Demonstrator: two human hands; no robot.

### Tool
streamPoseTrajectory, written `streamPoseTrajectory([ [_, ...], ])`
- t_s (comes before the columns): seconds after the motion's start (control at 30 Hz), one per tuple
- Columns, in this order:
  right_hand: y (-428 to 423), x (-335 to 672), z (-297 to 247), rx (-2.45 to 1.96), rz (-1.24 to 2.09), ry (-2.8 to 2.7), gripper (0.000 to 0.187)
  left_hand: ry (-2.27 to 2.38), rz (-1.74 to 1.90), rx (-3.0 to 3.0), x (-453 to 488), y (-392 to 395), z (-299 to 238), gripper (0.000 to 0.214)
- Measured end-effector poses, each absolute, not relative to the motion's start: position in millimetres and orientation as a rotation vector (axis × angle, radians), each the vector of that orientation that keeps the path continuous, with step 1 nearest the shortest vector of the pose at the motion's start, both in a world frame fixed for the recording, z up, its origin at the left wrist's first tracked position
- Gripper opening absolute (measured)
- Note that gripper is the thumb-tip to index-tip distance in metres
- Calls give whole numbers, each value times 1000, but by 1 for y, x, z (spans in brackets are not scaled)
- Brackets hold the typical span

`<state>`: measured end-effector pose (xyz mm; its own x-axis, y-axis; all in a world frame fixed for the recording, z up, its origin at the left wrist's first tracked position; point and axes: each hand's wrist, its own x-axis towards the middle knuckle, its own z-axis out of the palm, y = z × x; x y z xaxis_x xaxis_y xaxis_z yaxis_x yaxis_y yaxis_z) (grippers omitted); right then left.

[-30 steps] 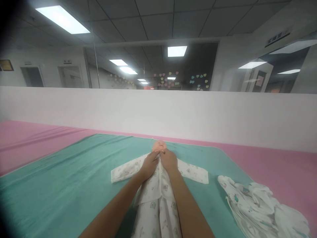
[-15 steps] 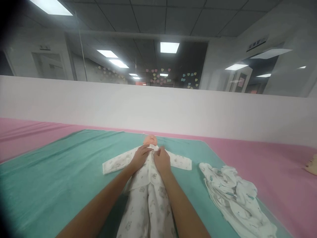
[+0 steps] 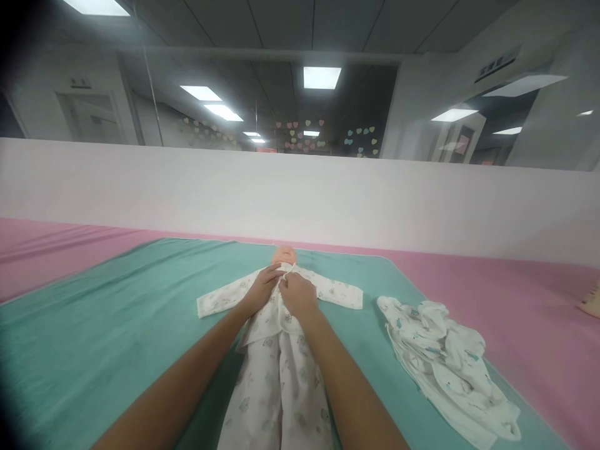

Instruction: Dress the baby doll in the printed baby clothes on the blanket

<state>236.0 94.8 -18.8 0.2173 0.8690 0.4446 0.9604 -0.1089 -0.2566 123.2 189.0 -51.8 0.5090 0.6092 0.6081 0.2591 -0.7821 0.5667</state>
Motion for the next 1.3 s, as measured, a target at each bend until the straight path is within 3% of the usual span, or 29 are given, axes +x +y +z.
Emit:
streamPoseTrajectory([
  [0.9,106,252,-29,-1835,36,-1330,20,752,1129,2383,124,182,-45,32],
  [1.07,93,251,-32,-1824,58,-1207,6,763,1205,2439,121,171,-43,38],
  [1.3,50,232,-39,-1739,-101,-1528,27,651,1219,2572,102,136,-51,33],
])
